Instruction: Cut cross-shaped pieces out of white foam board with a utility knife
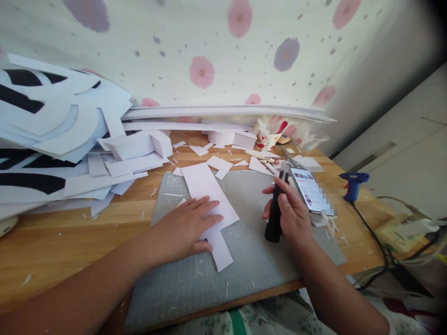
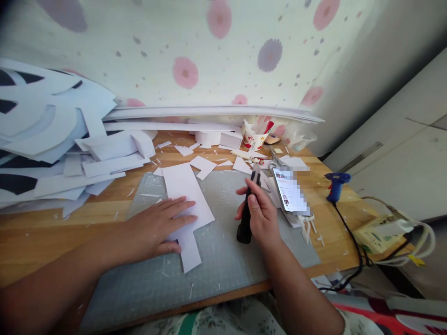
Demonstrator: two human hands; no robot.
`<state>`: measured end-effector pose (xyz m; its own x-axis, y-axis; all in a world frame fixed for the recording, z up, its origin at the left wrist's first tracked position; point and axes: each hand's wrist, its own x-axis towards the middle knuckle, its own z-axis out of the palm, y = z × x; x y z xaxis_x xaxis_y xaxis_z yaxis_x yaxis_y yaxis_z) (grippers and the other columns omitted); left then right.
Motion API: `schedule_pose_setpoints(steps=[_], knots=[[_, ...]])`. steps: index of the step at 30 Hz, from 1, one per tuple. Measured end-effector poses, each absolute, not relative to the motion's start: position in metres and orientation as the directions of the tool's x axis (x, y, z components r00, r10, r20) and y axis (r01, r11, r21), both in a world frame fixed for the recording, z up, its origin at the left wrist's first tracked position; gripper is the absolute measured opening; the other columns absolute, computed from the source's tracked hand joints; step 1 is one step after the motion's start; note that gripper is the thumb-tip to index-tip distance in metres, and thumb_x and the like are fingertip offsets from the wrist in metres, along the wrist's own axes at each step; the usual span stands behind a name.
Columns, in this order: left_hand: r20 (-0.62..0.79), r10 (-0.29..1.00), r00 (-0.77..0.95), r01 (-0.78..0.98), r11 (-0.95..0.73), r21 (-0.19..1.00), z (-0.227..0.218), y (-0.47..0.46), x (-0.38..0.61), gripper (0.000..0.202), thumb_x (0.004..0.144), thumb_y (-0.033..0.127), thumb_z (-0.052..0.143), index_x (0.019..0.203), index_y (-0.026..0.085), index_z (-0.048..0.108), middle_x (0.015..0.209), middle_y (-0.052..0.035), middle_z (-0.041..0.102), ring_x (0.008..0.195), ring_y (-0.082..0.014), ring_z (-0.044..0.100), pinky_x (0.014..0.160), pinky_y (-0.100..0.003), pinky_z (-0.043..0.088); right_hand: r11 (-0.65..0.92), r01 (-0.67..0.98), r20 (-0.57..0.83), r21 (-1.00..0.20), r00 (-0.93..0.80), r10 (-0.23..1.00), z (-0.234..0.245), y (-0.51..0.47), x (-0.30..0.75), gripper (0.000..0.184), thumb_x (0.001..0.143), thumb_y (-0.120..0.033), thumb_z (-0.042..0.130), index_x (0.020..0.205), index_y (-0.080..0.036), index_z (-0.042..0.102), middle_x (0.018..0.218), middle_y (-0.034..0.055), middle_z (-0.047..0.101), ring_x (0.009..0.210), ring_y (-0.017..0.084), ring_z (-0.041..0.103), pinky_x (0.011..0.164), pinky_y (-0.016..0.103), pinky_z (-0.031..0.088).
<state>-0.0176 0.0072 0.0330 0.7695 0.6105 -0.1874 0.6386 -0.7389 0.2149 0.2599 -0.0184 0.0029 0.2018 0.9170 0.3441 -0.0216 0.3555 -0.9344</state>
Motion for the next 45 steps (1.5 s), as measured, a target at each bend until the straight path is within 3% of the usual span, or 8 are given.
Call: schedule_pose_setpoints(steps=[2,9,14,17,24,30,37,45], knots=[[-0.215,0.585,0.782,0.622,-0.753,0.215,0.037,0.005,-0.017,0.063,0.09,0.05,0.066,0.147,0.031,0.048,0.165,-0.0119,0.028,0.152,-0.035,0.022,0.119,-0.056,0.027,0.288,-0.16,0.255,-0.944,0.198,0.946,0.008,-0.024,0.26,0.031,0.096,-0.049,0.058,0.121,-0.032,0.068,0.094,0.001,0.072,0.05,0.01,0.064,0.047,0.024,0.051],[-0.237,0.554,0.798,0.6,-0.769,0.221,0.038,0.004,-0.017,0.07,0.086,0.048,0.071,0.149,0.03,0.046,0.163,-0.0153,0.029,0.15,-0.0391,0.022,0.118,-0.059,0.028,0.083,-0.538,0.003,-0.839,0.147,0.989,0.024,-0.041,0.266,0.078,0.067,-0.087,0.061,0.112,-0.024,0.072,0.083,0.0069,0.081,0.059,0.02,0.073,0.052,0.029,0.058],[-0.149,0.538,0.83,0.558,-0.798,0.229,0.029,0.006,-0.019,0.071,0.083,0.045,0.075,0.146,0.027,0.05,0.159,-0.0176,0.038,0.148,-0.0415,0.028,0.115,-0.057,0.035,0.157,-0.191,0.107,-0.969,0.248,0.963,0.012,-0.044,0.258,0.044,0.071,-0.059,0.081,0.098,-0.025,0.07,0.052,-0.0014,0.07,0.041,0.018,0.062,0.044,0.027,0.048],[-0.113,0.528,0.842,0.54,-0.815,0.211,0.026,0.007,-0.019,0.07,0.082,0.047,0.075,0.145,0.026,0.052,0.157,-0.0186,0.041,0.146,-0.0429,0.032,0.113,-0.058,0.038,0.205,0.071,0.216,-0.976,0.211,0.953,0.012,-0.049,0.248,0.041,0.077,-0.062,0.074,0.094,-0.024,0.071,0.041,-0.0051,0.058,0.032,0.014,0.05,0.037,0.025,0.037],[-0.074,0.521,0.85,0.526,-0.836,0.155,0.022,0.006,-0.016,0.065,0.084,0.047,0.072,0.142,0.024,0.054,0.153,-0.0219,0.046,0.142,-0.0455,0.038,0.107,-0.059,0.045,0.321,0.582,0.411,-0.747,0.026,0.911,0.024,-0.062,0.225,0.024,0.086,-0.043,0.069,0.106,-0.029,0.073,0.098,0.0048,0.079,0.086,0.026,0.076,0.073,0.036,0.062],[-0.067,0.53,0.846,0.533,-0.831,0.158,0.02,0.006,-0.015,0.071,0.078,0.045,0.079,0.14,0.019,0.055,0.151,-0.0236,0.047,0.139,-0.0472,0.042,0.105,-0.061,0.047,0.406,0.661,0.512,-0.631,-0.038,0.858,0.0,-0.053,0.222,0.03,0.079,-0.025,0.067,0.107,-0.026,0.059,0.072,-0.0019,0.074,0.053,0.017,0.069,0.048,0.026,0.056],[-0.007,0.522,0.853,0.517,-0.843,0.149,0.014,0.006,-0.016,0.072,0.076,0.046,0.081,0.139,0.02,0.056,0.15,-0.0218,0.049,0.137,-0.046,0.045,0.106,-0.059,0.047,0.407,0.705,0.543,-0.58,-0.038,0.839,-0.004,-0.055,0.226,0.033,0.079,-0.023,0.066,0.11,-0.027,0.058,0.08,0.0,0.075,0.059,0.017,0.07,0.056,0.028,0.059],[0.067,0.482,0.873,0.468,-0.87,0.155,0.021,0.007,-0.022,0.039,0.087,0.027,0.068,0.126,0.029,0.066,0.143,-0.0111,0.06,0.133,-0.0381,0.053,0.106,-0.055,0.049,0.12,0.509,0.261,-0.852,0.215,0.941,0.003,-0.051,0.235,0.024,0.084,-0.029,0.069,0.107,-0.029,0.064,0.098,0.0039,0.074,0.083,0.021,0.072,0.07,0.032,0.061]])
